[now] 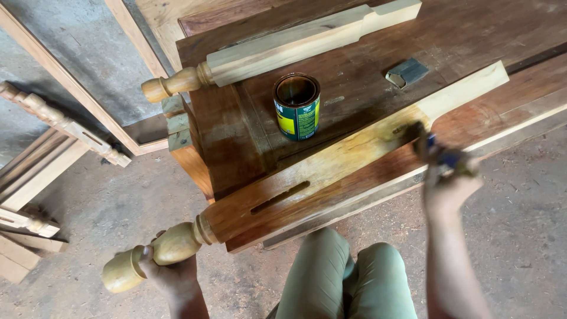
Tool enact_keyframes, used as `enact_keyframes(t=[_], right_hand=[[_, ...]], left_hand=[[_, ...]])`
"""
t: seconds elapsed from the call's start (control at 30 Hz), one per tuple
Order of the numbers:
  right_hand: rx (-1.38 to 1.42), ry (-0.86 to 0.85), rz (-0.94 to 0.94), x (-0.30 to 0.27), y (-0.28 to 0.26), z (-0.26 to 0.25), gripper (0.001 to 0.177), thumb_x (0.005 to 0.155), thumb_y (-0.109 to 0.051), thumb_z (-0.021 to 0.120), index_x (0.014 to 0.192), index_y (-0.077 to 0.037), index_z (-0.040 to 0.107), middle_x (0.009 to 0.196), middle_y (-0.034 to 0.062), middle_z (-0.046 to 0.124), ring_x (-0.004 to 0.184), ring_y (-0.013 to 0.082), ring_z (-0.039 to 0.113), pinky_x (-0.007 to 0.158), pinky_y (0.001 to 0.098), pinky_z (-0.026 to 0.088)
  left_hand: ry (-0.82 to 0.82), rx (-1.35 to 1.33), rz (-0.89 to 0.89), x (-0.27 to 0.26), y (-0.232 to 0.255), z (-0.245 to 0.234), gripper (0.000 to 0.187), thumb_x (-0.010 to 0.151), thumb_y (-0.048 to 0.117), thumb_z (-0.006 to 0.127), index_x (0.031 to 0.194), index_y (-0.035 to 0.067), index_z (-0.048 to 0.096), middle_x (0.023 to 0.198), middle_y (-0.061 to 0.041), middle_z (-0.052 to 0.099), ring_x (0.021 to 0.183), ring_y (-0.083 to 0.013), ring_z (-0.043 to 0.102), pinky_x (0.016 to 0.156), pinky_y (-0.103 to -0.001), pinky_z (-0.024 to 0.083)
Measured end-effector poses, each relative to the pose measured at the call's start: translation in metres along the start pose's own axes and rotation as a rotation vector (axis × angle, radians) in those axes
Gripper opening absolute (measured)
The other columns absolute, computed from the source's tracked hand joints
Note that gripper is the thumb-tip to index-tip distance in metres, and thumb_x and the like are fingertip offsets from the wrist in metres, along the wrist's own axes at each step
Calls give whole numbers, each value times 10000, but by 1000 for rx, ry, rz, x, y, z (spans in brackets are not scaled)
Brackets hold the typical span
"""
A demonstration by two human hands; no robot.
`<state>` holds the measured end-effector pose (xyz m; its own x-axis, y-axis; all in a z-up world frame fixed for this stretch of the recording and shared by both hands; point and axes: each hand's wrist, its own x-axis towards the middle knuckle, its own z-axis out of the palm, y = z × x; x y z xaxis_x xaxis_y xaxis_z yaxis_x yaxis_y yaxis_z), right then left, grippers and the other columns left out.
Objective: Apply wood stain to wooden furniture legs using a paint brush.
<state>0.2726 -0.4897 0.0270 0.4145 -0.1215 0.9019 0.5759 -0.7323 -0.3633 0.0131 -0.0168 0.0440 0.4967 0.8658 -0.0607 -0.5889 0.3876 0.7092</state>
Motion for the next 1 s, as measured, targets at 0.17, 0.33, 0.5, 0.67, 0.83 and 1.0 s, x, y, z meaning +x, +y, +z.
enact_keyframes(t=[0.17, 0.33, 0.5, 0.67, 0.83, 1.0], right_hand=[[308, -74, 148, -39, -67, -16, 163, 1063, -52, 731, 1094, -20, 575, 982, 117, 718, 801, 146, 692, 656, 184, 576], [550, 78, 388, -31, -62, -33, 219, 1072, -11, 816, 1074, -54, 602, 988, 72, 676, 880, 149, 668, 872, 235, 575], [881, 350, 485, -39, -50, -5, 258, 1003, -32, 857, 994, -96, 608, 873, 37, 646, 773, 135, 642, 761, 248, 560], [841, 334, 500, -49, -63, 14, 364, 1034, -22, 869, 1051, -80, 510, 967, 59, 631, 821, 138, 626, 806, 250, 570], [923, 100, 577, -15, -115, -20, 464, 943, -73, 827, 1105, -139, 396, 1054, 73, 648, 804, 105, 626, 626, 223, 547], [741, -79, 380, -33, -64, -8, 221, 1048, -85, 695, 1091, -76, 478, 969, 118, 646, 688, 132, 636, 540, 224, 574]], left_hand=[[-29, -37, -31, 15, -10, -25, 731, 783, 442, 766, 1348, 77, 480, 1179, -72, 585, 1167, -245, 615, 1082, -480, 496], [-18, -43, -55, 15, -10, -27, 720, 777, 452, 754, 1320, 67, 481, 1179, -77, 588, 1177, -249, 611, 1075, -475, 500], [-37, -74, -51, 15, -11, -25, 718, 805, 441, 760, 1335, 44, 483, 1200, -88, 568, 1182, -253, 591, 1088, -475, 488], [-19, -66, -60, 18, -13, -31, 727, 808, 455, 752, 1342, 50, 470, 1211, -88, 568, 1198, -257, 590, 1103, -480, 484], [35, -53, -58, 20, -16, -33, 749, 779, 445, 745, 1383, 127, 437, 1208, -69, 568, 1216, -251, 589, 1120, -489, 481], [69, 5, -23, 9, -9, -11, 778, 736, 440, 742, 1407, 223, 414, 1174, -57, 579, 1170, -239, 607, 1070, -497, 523]])
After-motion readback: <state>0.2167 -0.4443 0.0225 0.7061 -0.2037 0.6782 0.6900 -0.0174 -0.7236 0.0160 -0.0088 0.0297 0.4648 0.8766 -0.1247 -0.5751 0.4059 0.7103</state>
